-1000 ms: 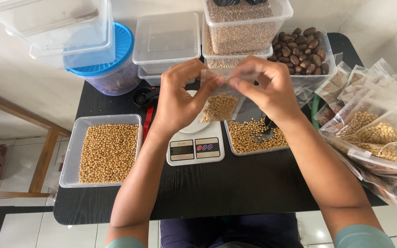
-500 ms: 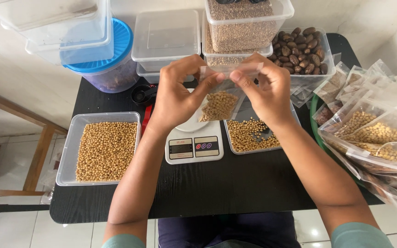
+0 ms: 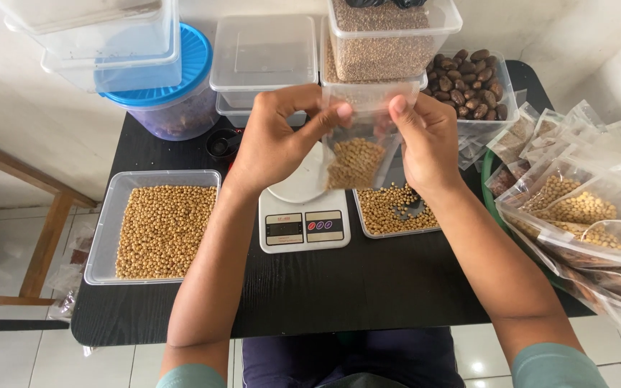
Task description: Scooping soybeans into small plastic bags, weighing them on a digital scale, and sealing the bags.
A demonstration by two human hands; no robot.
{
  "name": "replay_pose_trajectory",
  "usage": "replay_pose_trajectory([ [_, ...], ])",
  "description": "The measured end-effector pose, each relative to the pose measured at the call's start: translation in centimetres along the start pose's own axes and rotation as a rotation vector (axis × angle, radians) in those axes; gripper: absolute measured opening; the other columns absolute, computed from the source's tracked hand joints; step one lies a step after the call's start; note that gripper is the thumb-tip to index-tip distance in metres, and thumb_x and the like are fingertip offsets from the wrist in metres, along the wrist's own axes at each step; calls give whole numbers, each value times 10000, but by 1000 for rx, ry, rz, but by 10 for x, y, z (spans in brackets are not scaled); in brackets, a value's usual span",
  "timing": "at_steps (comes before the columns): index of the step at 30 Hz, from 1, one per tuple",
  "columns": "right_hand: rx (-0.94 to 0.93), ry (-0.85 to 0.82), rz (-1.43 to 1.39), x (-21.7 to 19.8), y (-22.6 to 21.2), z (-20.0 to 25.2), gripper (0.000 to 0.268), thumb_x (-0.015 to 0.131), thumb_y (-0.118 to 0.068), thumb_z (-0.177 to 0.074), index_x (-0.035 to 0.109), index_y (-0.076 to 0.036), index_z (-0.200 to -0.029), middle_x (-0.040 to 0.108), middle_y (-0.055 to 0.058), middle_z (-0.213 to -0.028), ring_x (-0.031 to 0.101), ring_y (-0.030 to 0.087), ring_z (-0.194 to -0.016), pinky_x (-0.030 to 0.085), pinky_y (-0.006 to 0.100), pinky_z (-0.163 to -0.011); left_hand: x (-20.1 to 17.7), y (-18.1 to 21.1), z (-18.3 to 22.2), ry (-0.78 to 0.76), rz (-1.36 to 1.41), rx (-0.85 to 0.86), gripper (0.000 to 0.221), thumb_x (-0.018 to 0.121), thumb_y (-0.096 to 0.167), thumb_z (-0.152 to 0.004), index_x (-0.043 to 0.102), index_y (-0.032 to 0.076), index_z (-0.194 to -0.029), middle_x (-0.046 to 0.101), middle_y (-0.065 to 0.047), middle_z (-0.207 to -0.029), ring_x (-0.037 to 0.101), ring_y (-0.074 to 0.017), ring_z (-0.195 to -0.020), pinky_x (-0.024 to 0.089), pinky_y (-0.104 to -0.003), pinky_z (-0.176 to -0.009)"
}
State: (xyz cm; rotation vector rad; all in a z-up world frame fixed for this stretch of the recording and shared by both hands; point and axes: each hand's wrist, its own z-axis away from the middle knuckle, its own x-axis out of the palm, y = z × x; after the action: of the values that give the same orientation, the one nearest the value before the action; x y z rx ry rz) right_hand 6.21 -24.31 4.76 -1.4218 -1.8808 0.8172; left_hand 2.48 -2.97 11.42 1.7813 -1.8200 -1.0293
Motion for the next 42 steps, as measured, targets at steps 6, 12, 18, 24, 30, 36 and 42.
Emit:
replay_pose_trajectory([
  [6,-40,-23,7,2,-8,-2,277,563,-210,-1111,703,-10,-977,628,118,-761,640,190,-755,562,315,-739,5,1,1,73,-26,-1,221,745,211,-997,731,95,-809,613,-48,-606,556,-106,-663,504,-308,-755],
  [12,156,127,-75,-2,-6,0,299,615,-282,-1088,706,-64,-905,631,112,-693,627,169,-607,553,246,-650,16,-9,2,-19,42,-173,195,683,235,-984,711,59,-903,694,-104,-705,663,-149,-628,559,-298,-632],
  [18,402,246,-243,-3,-17,-15,320,719,-385,-915,692,-93,-786,711,11,-893,671,181,-839,550,280,-671,26,-26,-1,-452,49,-527,404,712,447,-903,534,154,-690,469,58,-585,425,-72,-521,292,-247,-523],
  [24,706,-115,47,14,-27,-25,676,475,-581,-851,610,-99,-1306,663,84,-1249,648,212,-1082,578,375,-929,35,-43,-2,-137,154,-694,352,692,378,-885,690,39,-788,691,-67,-673,633,-127,-456,497,-212,-362],
  [30,583,-17,48,6,2,-14,343,644,-302,-932,650,-87,-1199,701,49,-1232,658,191,-1131,538,349,-1031,42,-51,-4,-108,169,-800,370,655,425,-871,623,68,-779,628,-58,-672,607,-141,-514,516,-257,-378],
  [36,598,15,39,0,3,-14,336,695,-304,-921,653,-109,-1192,745,30,-1065,703,168,-1019,611,321,-917,42,-65,-3,-129,360,-822,429,592,474,-869,618,58,-967,603,-66,-783,626,-172,-609,525,-285,-370],
  [42,608,23,-71,6,-2,-16,282,645,-218,-933,659,-75,-1176,718,107,-1156,704,232,-1064,612,363,-896,45,-73,0,-55,480,-742,285,661,353,-903,621,78,-841,607,-65,-728,608,-174,-563,468,-282,-354],
])
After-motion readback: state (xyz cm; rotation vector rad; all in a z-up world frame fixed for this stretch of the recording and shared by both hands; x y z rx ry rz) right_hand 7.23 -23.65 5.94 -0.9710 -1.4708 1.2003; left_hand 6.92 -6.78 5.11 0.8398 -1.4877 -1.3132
